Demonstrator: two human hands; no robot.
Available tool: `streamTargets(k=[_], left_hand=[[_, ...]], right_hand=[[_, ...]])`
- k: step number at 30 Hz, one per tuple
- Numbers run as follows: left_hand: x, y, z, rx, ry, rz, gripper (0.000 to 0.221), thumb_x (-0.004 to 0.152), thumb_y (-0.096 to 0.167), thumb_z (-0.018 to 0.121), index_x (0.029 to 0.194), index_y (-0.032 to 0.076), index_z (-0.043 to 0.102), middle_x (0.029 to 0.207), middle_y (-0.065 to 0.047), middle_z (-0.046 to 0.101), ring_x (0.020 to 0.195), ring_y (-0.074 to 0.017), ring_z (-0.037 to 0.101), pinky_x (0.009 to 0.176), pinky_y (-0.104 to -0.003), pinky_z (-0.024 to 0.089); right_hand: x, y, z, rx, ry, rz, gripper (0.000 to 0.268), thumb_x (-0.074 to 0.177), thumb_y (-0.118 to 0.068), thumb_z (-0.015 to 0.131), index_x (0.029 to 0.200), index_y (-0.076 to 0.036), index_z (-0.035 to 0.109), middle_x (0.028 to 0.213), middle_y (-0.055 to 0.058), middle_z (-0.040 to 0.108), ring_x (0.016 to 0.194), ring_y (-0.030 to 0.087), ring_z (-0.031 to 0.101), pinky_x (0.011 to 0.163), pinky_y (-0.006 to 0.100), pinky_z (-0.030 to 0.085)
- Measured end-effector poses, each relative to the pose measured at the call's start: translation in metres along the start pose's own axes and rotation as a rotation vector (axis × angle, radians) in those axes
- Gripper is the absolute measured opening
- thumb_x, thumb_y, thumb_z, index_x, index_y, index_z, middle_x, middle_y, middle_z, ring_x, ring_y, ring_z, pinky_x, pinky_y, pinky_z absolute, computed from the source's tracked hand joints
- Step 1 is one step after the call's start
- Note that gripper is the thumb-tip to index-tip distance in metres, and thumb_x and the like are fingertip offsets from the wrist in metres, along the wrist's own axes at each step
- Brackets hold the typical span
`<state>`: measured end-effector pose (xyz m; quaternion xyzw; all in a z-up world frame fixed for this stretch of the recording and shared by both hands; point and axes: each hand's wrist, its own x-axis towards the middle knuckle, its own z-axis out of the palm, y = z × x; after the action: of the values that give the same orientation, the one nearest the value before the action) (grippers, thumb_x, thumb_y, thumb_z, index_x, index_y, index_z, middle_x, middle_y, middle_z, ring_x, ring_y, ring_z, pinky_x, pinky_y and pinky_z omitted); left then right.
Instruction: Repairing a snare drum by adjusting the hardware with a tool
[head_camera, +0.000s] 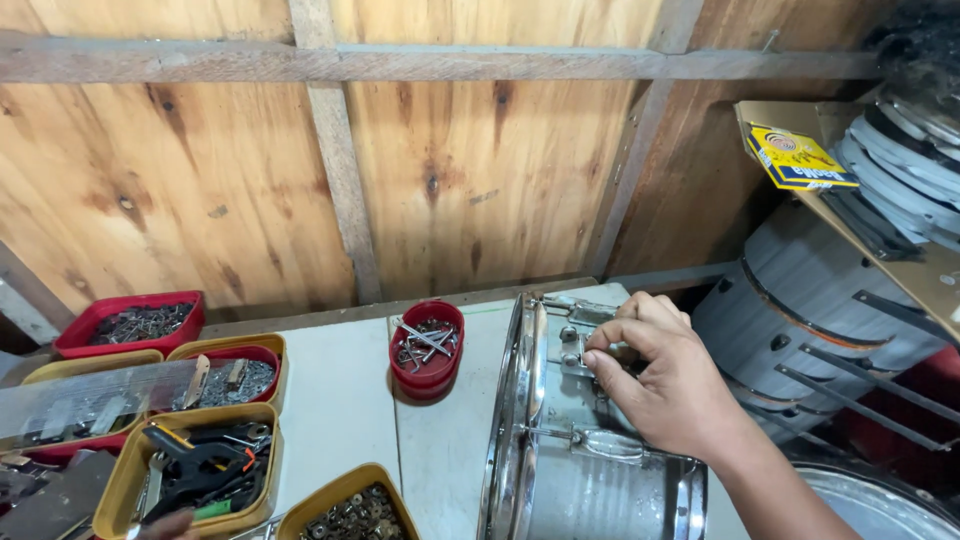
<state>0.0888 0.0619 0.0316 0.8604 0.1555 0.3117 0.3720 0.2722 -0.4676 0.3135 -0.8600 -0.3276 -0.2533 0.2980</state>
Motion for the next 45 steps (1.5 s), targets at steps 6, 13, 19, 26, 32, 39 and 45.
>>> streamTargets(k=[6,13,19,26,32,39,45], left_hand=[[0.026,0.376,-0.028,-0.207,0.204,0.049,0.033,0.089,-0.006,0.056,0.108,0.006,0.08,0.12,-0.001,0.077,0.083,-0.0101,0.072,0.083,-0.023,0.06],[0.102,0.481,0.017,-0.484,-0.06,0.7,0.043,0.081,-0.006,0.051,0.12,-0.004,0.07,0.141,-0.019,0.063,0.129,-0.0271,0.063,0.111,-0.035,0.048],[0.121,0.567,0.08,-0.305,-0.314,0.314,0.061,0.08,0.032,0.047,0.133,0.011,0.066,0.139,-0.006,0.066,0.126,-0.0191,0.063,0.106,-0.031,0.042],[0.116,0.587,0.12,-0.011,-0.272,0.368,0.039,0.084,0.031,0.048,0.106,0.005,0.065,0.115,-0.023,0.06,0.095,-0.0533,0.064,0.09,-0.059,0.05],[0.112,0.591,0.114,0.068,-0.346,0.308,0.037,0.084,0.03,0.046,0.101,0.005,0.068,0.111,-0.023,0.06,0.091,-0.0482,0.065,0.088,-0.052,0.052],[0.114,0.585,0.128,0.123,-0.326,0.347,0.035,0.083,0.031,0.046,0.097,0.007,0.068,0.101,-0.022,0.063,0.096,-0.0388,0.064,0.087,-0.048,0.053],[0.114,0.576,0.14,0.101,-0.179,0.441,0.035,0.083,0.032,0.053,0.098,0.004,0.068,0.102,-0.022,0.062,0.076,-0.0442,0.07,0.076,-0.05,0.058]], right_hand=[[-0.003,0.0,0.0,0.007,0.006,0.007,0.003,0.085,-0.024,0.078,0.087,-0.022,0.076,0.085,-0.005,0.059,0.084,0.015,0.057,0.089,0.036,0.041],[-0.016,0.005,-0.013,-0.003,-0.006,0.198,0.019,0.09,-0.031,0.07,0.105,-0.019,0.075,0.102,-0.003,0.066,0.104,0.016,0.063,0.095,0.038,0.041],[-0.023,0.005,-0.012,0.175,0.054,0.265,0.022,0.093,-0.022,0.065,0.11,-0.011,0.073,0.111,0.004,0.068,0.107,0.018,0.067,0.096,0.031,0.048],[-0.021,0.003,-0.015,0.206,0.085,0.034,0.012,0.096,-0.014,0.063,0.103,-0.005,0.066,0.105,0.008,0.069,0.101,0.022,0.067,0.091,0.033,0.053],[-0.023,0.003,-0.016,0.193,0.095,0.021,0.011,0.096,-0.014,0.064,0.102,-0.006,0.066,0.103,0.006,0.069,0.097,0.021,0.068,0.088,0.033,0.053],[-0.023,0.006,-0.014,0.202,0.095,0.036,0.014,0.096,-0.017,0.064,0.104,-0.007,0.068,0.104,0.006,0.071,0.1,0.021,0.068,0.09,0.033,0.053],[-0.023,0.008,-0.013,0.212,0.091,0.045,0.014,0.096,-0.017,0.064,0.104,-0.006,0.068,0.105,0.007,0.071,0.1,0.022,0.069,0.09,0.033,0.053]])
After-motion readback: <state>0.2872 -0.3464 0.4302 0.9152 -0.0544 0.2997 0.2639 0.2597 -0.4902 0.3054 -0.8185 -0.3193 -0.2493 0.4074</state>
